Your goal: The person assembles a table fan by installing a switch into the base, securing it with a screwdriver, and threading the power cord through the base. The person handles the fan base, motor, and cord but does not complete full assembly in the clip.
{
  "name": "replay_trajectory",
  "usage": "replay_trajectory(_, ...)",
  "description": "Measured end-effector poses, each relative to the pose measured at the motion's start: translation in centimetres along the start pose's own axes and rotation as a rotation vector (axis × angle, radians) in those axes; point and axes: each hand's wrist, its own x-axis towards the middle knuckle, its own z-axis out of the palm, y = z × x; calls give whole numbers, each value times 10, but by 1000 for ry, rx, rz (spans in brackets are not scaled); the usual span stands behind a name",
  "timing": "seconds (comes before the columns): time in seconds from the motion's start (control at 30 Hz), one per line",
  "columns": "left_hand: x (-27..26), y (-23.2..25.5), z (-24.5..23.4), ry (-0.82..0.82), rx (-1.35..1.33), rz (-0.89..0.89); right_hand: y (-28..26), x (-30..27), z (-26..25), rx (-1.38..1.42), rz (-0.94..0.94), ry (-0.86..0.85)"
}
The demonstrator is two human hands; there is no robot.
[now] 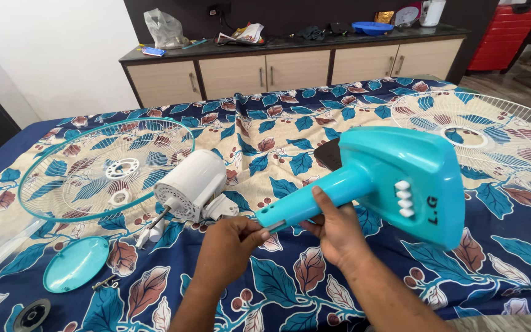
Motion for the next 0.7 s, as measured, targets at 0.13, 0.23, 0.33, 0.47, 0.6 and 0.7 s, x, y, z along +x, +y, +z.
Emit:
replay_trajectory(0.13, 1, -1, 0, 120, -92, 48, 0, 2, 4, 19, -72, 0)
replay_trajectory(0.23, -1, -14, -8, -19, -195, 175, -7, 7, -4, 44, -80, 18)
replay_trajectory(0.33, 0, -26, -12, -98, -169, 64, -10, 11, -7, 55, -75, 62)
replay_trajectory(0.47, 3, -31, -6, -151, -233, 39, -3, 10, -6, 52, -98, 26)
replay_trajectory(0.6, 2, -30, -10, -199, -158, 159, -2, 13, -6, 62, -115, 30)
replay_trajectory(0.7, 1, -31, -13, -168, -18, 54, -6, 15, -11, 72, -108, 83)
